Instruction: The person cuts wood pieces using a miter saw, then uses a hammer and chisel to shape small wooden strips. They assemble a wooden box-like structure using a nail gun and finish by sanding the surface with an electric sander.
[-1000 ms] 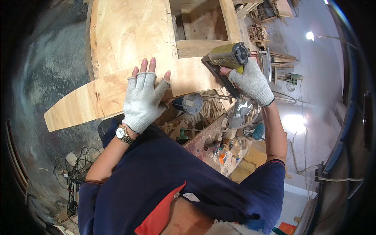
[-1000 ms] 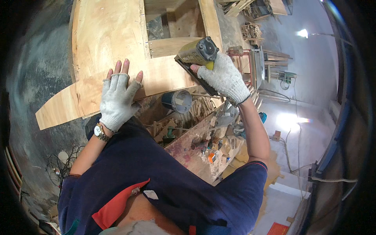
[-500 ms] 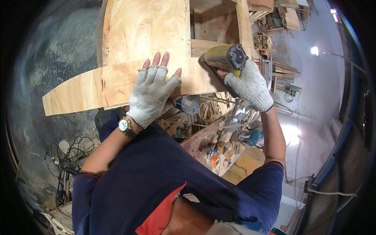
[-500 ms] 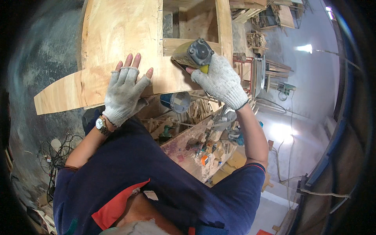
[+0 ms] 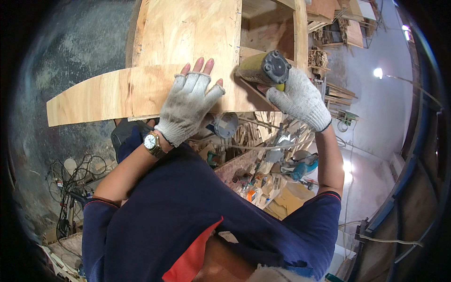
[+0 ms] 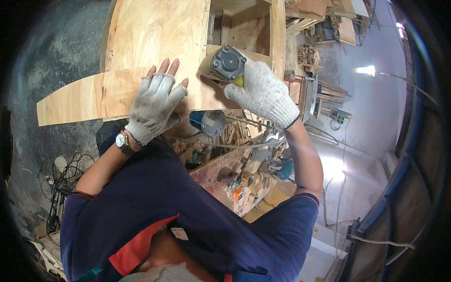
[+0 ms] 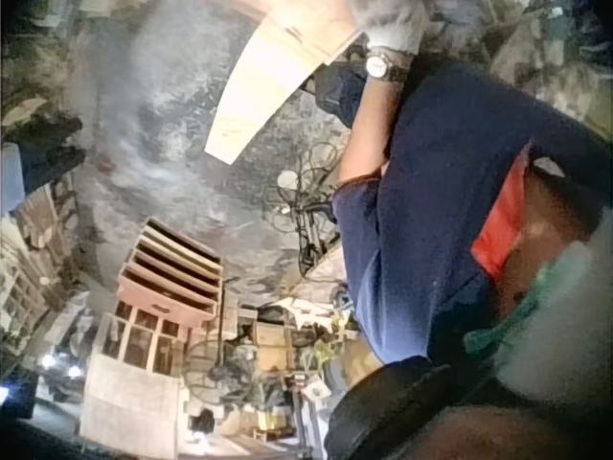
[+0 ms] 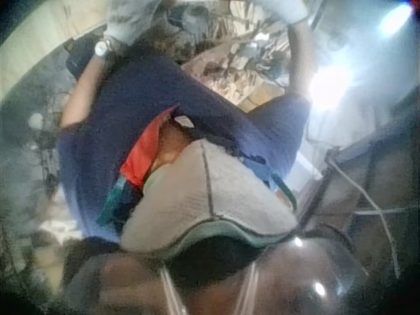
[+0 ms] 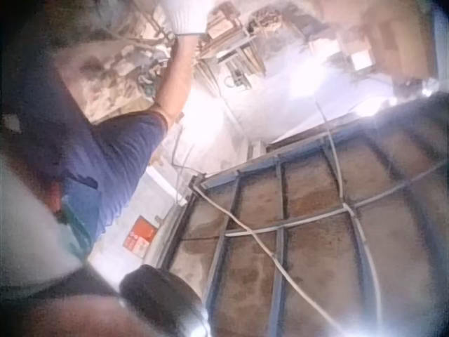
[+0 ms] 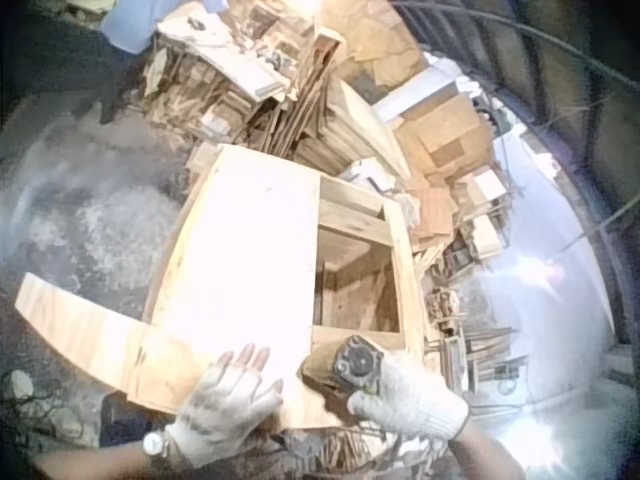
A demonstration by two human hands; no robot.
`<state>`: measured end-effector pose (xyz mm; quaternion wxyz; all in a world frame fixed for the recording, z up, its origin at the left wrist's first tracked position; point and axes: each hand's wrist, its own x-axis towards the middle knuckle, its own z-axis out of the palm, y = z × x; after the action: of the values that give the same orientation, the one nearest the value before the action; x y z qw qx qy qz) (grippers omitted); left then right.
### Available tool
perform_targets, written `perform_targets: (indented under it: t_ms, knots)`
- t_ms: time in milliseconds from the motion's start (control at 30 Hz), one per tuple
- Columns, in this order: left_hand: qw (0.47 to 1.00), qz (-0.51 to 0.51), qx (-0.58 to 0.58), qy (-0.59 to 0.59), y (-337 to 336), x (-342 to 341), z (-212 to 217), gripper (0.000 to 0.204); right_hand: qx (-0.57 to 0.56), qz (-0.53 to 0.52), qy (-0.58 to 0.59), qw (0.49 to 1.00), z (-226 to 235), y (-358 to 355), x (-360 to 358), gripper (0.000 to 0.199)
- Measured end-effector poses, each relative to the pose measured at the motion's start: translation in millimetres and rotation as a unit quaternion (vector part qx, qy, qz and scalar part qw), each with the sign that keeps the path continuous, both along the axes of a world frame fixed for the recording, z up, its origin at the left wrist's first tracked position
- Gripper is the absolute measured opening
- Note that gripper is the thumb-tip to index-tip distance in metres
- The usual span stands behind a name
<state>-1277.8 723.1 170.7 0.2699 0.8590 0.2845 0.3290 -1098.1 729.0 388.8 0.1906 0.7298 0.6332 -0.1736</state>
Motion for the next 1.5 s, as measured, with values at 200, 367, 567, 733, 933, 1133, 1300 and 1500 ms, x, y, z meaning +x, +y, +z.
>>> perform_targets:
  t_ms: [200,367,567,733,933,1133,1300,1500]
  knots:
    - [0.998,0.033,0.043,-0.017,0.3,5.0,-7.5,0.084,-0.011,0.033,0.039,0.999,3.9,-12.1,5.2,0.043]
    - [0.999,0.032,0.038,-0.01,-0.7,4.1,-7.5,0.084,-0.016,0.047,-0.038,0.998,-2.7,-24.9,13.6,0.048]
    - [0.995,0.046,0.077,0.035,3.1,3.7,0.0,0.066,0.018,-0.077,0.01,0.997,8.2,-56.3,12.6,0.049]
    - [0.996,0.02,0.045,0.074,1.4,3.2,4.7,0.068,0.14,-0.276,0.083,0.947,24.7,-97.6,20.3,0.042]
    - [0.997,0.011,0.038,0.06,1.5,1.2,3.0,0.082,0.173,-0.244,0.076,0.951,19.1,-130.1,29.6,0.039]
    - [1.0,-0.005,-0.006,0.03,-0.5,-0.3,3.2,0.086,0.116,-0.262,0.014,0.958,14.7,-141.1,41.3,0.04]
    - [0.999,-0.002,0.005,0.042,0.6,-0.1,3.5,0.095,0.111,-0.294,0.052,0.948,8.0,-146.3,45.1,0.039]
    - [0.999,-0.005,-0.011,0.038,-0.2,0.2,3.0,0.094,0.098,-0.229,-0.008,0.969,7.1,-146.6,43.4,0.037]
